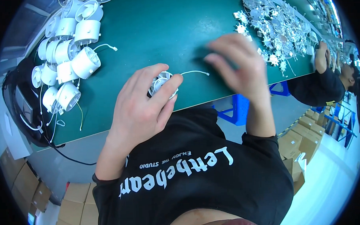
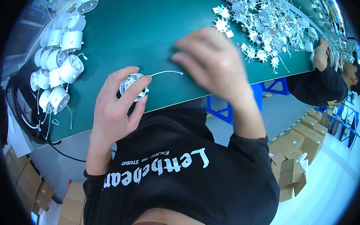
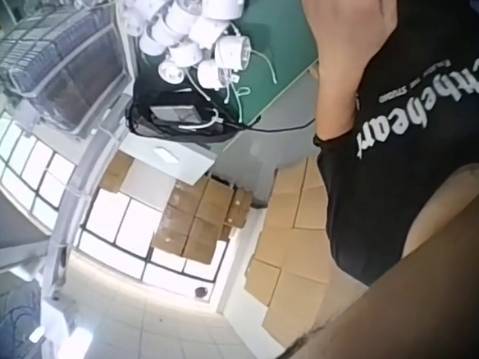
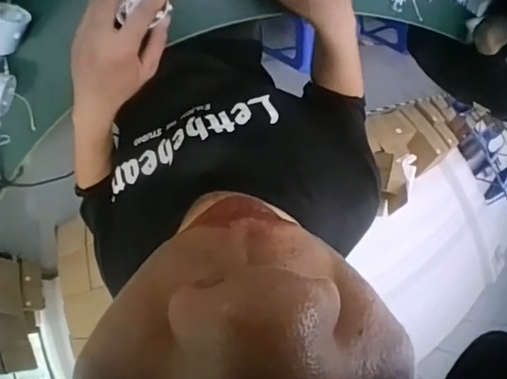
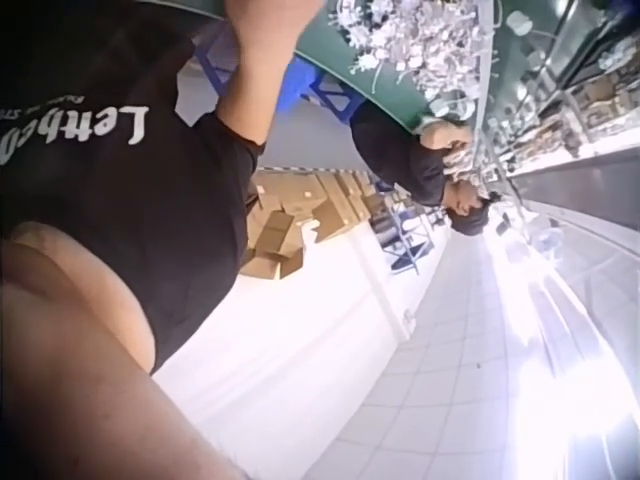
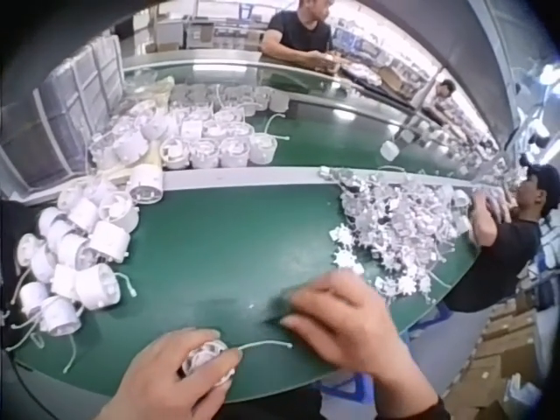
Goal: Assembling decorative lights by inserting star-shaped components into white plastic housings on a production line.
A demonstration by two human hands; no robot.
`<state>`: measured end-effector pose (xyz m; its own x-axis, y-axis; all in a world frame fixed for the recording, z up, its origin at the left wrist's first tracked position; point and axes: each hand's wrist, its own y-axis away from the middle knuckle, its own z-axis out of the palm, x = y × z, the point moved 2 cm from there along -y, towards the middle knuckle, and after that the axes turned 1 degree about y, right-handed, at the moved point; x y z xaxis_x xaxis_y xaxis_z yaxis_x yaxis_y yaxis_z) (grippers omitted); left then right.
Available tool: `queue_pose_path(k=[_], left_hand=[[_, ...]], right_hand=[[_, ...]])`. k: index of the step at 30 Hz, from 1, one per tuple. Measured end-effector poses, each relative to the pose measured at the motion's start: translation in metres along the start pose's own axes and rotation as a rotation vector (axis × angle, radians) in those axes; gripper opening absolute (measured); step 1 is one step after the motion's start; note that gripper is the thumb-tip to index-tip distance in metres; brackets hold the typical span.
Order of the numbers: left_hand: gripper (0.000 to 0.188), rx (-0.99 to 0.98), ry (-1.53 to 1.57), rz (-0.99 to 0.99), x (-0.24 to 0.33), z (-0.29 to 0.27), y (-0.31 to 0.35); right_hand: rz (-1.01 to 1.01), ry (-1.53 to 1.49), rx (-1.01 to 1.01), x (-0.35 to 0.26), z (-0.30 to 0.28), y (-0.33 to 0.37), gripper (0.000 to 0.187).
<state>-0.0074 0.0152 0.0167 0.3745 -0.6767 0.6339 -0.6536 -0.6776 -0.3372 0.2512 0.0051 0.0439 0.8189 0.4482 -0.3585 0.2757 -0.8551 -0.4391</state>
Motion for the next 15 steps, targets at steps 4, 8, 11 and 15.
queue_pose_path(k=[4, 8, 11, 15], left_hand=[[0.043, 0.013, -0.005, 0.005, 0.002, 0.002, -0.002], [0.046, 0.034, -0.031, 0.028, -0.002, 0.005, -0.004], [0.048, 0.074, -0.082, 0.055, -0.003, 0.007, -0.008], [0.048, 0.205, -0.076, 0.107, 0.001, 0.004, -0.015]], right_hand=[[0.139, 0.408, 0.131, 0.037, -0.034, 0.002, 0.028], [0.340, 0.329, 0.007, 0.045, -0.029, 0.010, 0.032], [0.569, 0.320, -0.101, 0.045, -0.021, 0.008, 0.035], [0.625, -0.038, -0.027, 0.032, -0.012, 0.003, 0.037]])
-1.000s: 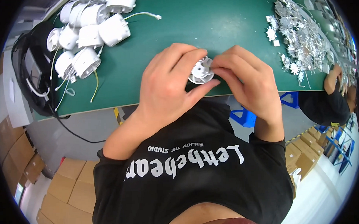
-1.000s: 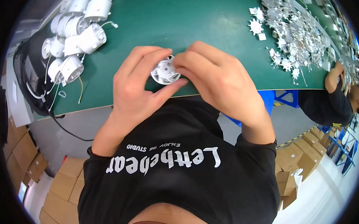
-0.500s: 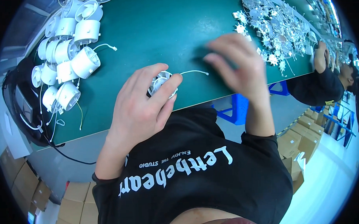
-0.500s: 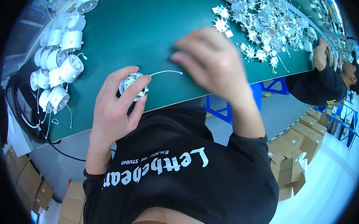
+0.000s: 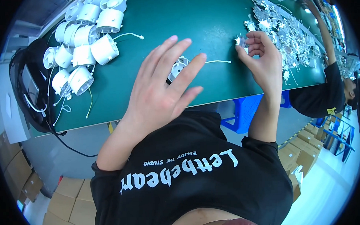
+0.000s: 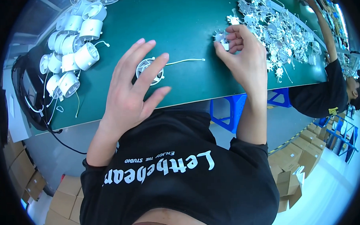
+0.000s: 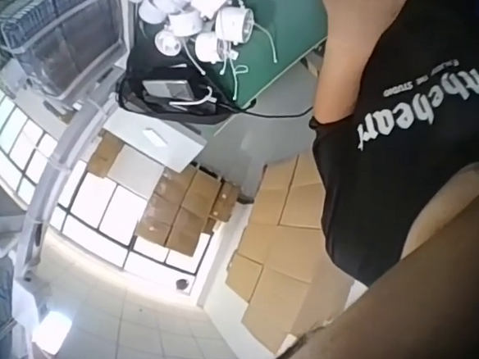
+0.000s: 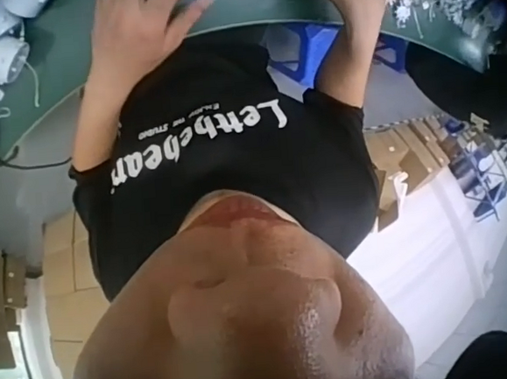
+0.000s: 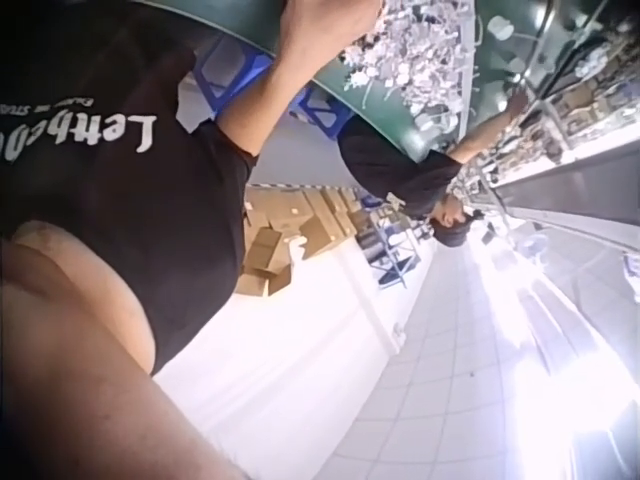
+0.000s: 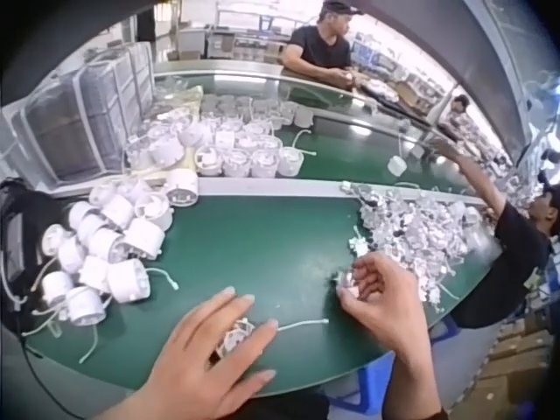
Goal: Assembling decorative lights by inserting star-shaped components into white plastic housings on a production line.
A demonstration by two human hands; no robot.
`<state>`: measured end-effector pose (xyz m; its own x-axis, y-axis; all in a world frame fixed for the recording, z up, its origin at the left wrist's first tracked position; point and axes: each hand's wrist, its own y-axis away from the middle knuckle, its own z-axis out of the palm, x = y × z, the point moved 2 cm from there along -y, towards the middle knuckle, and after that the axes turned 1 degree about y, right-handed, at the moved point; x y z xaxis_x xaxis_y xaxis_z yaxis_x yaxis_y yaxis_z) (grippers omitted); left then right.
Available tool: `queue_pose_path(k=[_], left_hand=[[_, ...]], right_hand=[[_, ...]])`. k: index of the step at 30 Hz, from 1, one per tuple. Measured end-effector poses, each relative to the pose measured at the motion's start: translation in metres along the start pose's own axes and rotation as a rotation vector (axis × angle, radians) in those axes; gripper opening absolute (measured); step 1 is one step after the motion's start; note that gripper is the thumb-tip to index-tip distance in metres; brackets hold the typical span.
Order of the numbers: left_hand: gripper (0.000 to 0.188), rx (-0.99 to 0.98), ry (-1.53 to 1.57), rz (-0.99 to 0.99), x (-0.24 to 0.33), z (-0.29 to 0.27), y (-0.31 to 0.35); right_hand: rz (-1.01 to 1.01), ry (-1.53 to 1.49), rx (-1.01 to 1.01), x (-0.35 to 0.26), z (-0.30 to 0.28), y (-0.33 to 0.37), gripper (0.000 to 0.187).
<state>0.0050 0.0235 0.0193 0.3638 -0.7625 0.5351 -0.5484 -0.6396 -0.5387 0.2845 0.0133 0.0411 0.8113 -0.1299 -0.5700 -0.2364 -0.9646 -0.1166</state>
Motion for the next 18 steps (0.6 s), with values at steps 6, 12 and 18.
queue_pose_path(k=[6, 12, 18], left_hand=[[0.046, 0.134, 0.418, -0.217, 0.013, -0.007, -0.033], [0.043, -0.116, 0.814, -0.376, 0.009, -0.002, -0.048], [0.040, 0.024, 1.063, -0.450, 0.009, -0.014, -0.028]], right_hand=[[-0.030, -0.452, 0.063, -0.043, 0.006, 0.024, 0.039], [-0.360, -0.422, 0.211, -0.079, 0.023, 0.038, 0.041], [-0.526, -0.392, -0.036, -0.082, -0.003, 0.045, 0.054]])
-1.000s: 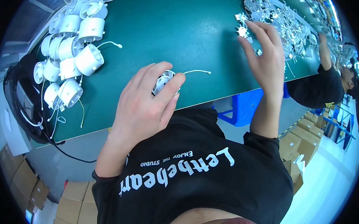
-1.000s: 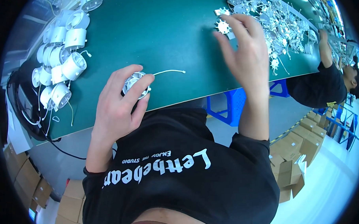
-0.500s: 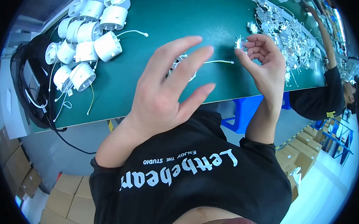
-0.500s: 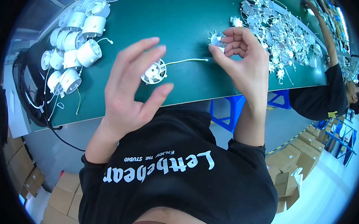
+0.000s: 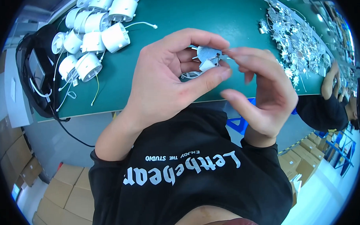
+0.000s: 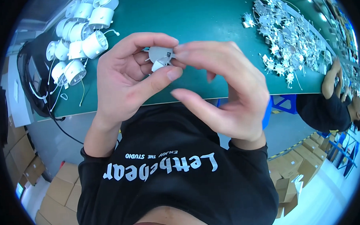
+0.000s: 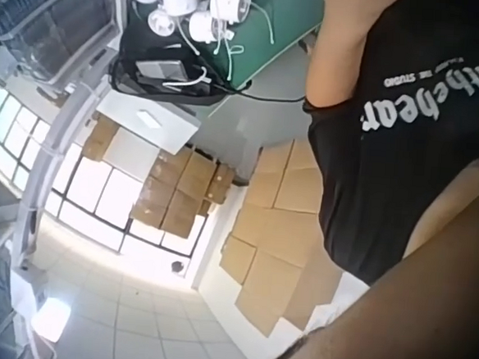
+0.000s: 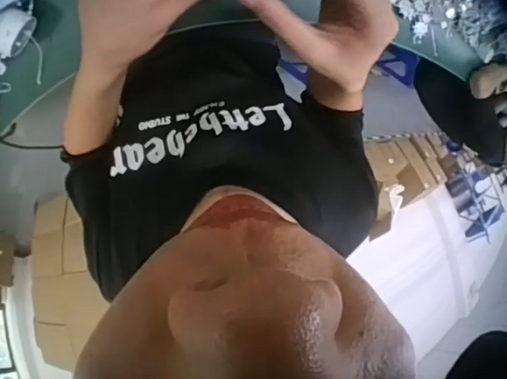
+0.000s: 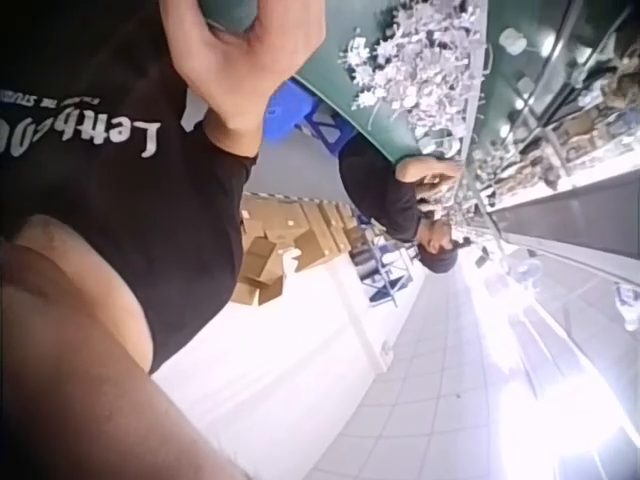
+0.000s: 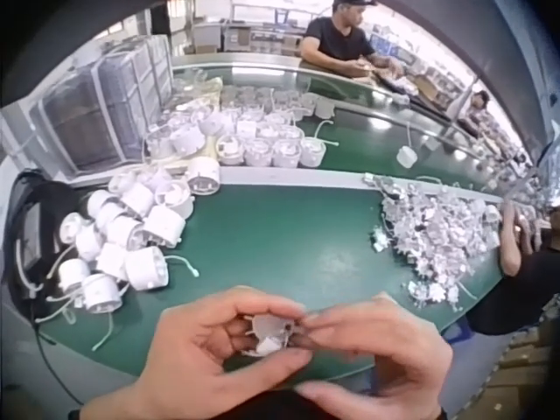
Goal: Assembling decorative lights by inserting star-shaped components into white plastic housings on a production line.
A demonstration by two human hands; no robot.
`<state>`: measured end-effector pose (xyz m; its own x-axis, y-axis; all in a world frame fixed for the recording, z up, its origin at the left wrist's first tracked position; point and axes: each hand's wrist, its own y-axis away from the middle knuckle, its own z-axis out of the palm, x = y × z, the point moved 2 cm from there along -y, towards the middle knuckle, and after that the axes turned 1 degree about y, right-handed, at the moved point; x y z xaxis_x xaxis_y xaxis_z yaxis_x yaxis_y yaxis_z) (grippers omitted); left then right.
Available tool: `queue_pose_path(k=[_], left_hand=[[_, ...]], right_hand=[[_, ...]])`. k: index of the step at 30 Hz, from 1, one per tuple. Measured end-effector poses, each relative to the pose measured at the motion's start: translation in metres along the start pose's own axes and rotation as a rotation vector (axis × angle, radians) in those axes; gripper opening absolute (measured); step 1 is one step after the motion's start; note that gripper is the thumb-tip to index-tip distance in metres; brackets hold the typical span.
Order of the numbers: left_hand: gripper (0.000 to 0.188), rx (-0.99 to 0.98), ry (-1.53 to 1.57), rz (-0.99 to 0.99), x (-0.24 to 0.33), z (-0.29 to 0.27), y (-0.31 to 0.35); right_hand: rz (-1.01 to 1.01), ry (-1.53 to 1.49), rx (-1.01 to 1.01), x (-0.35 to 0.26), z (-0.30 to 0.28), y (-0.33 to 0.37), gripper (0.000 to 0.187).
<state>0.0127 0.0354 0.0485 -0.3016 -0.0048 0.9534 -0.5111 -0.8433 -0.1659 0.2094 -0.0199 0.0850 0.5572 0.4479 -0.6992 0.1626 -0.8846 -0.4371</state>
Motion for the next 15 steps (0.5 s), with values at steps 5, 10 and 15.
queue_pose_path(k=[5, 10, 15], left_hand=[[0.049, -0.028, -0.002, 0.025, 0.003, -0.002, 0.011], [0.069, -0.002, -0.070, 0.052, 0.004, -0.004, 0.016], [0.082, 0.003, -0.263, 0.124, 0.003, -0.012, 0.017]], right_hand=[[-0.257, 0.097, 0.002, 0.005, 0.005, -0.011, 0.053], [-0.270, 0.103, -0.048, 0.004, 0.018, -0.008, 0.049], [-0.420, 0.240, 0.075, 0.006, 0.030, -0.001, 0.046]])
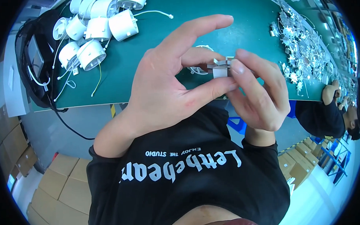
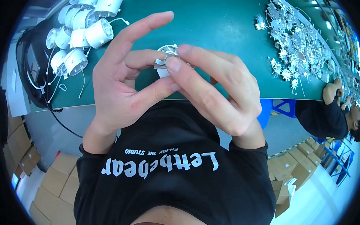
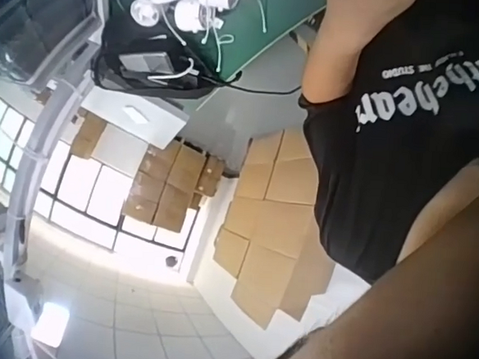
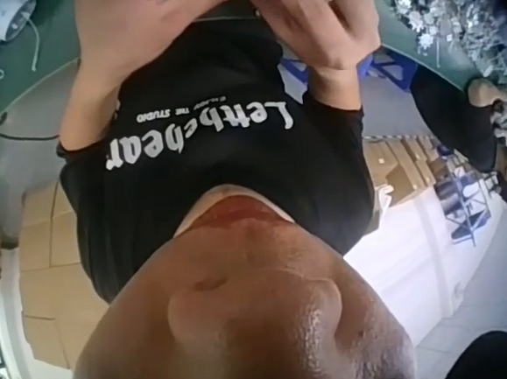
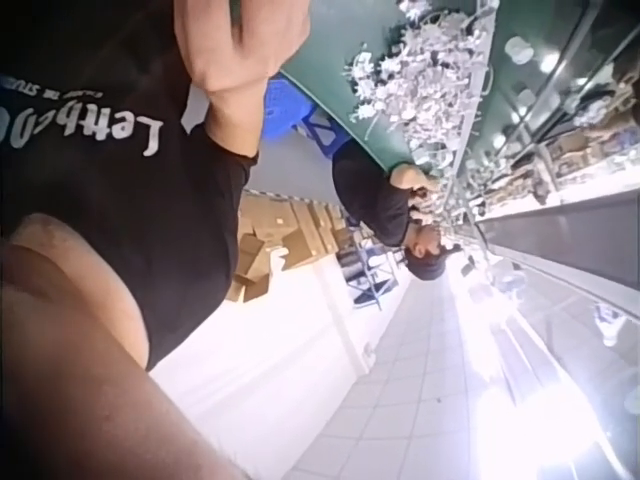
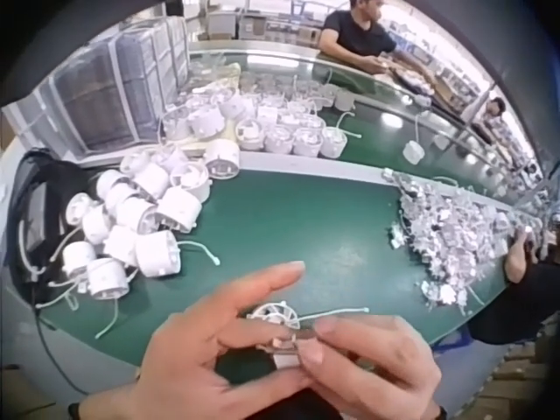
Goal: Assembling decorative lights by inserting star-shaped components into white plastic housings on a production line.
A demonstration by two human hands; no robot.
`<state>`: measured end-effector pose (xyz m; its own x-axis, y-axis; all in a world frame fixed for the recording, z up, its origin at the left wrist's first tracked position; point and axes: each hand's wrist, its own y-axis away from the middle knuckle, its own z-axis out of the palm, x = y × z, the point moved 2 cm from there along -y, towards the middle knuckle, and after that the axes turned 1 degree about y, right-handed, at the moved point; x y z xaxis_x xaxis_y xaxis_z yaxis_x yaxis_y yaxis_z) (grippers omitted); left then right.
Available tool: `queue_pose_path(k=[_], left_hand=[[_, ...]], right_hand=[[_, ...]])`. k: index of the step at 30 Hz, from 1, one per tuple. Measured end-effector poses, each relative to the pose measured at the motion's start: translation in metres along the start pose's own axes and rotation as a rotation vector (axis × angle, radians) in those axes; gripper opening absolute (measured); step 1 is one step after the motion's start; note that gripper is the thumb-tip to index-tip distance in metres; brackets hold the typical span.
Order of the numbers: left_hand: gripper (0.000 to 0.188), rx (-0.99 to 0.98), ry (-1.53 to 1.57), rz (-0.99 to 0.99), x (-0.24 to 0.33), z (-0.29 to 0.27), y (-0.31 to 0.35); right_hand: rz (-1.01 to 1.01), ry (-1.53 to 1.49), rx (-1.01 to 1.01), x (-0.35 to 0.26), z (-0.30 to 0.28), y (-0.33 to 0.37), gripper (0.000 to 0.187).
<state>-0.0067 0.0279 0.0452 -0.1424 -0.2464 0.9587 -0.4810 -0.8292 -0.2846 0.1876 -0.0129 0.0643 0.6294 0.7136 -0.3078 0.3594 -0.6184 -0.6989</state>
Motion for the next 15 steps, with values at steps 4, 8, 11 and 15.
queue_pose_path(k=[4, 8, 11, 15], left_hand=[[0.085, -0.001, -0.086, 0.015, 0.001, -0.002, 0.002], [0.084, 0.044, -0.414, 0.110, -0.006, -0.013, 0.006], [0.081, 0.052, -0.582, 0.118, -0.022, -0.010, 0.013], [0.075, 0.031, -0.593, 0.022, -0.038, -0.003, 0.018]], right_hand=[[-0.070, 0.012, 0.084, 0.003, 0.001, 0.005, 0.045], [0.098, -0.072, 0.007, 0.013, -0.002, 0.005, 0.042], [0.280, -0.219, -0.173, 0.021, 0.002, 0.007, 0.042], [0.289, -0.253, -0.190, 0.027, 0.018, 0.013, 0.042]])
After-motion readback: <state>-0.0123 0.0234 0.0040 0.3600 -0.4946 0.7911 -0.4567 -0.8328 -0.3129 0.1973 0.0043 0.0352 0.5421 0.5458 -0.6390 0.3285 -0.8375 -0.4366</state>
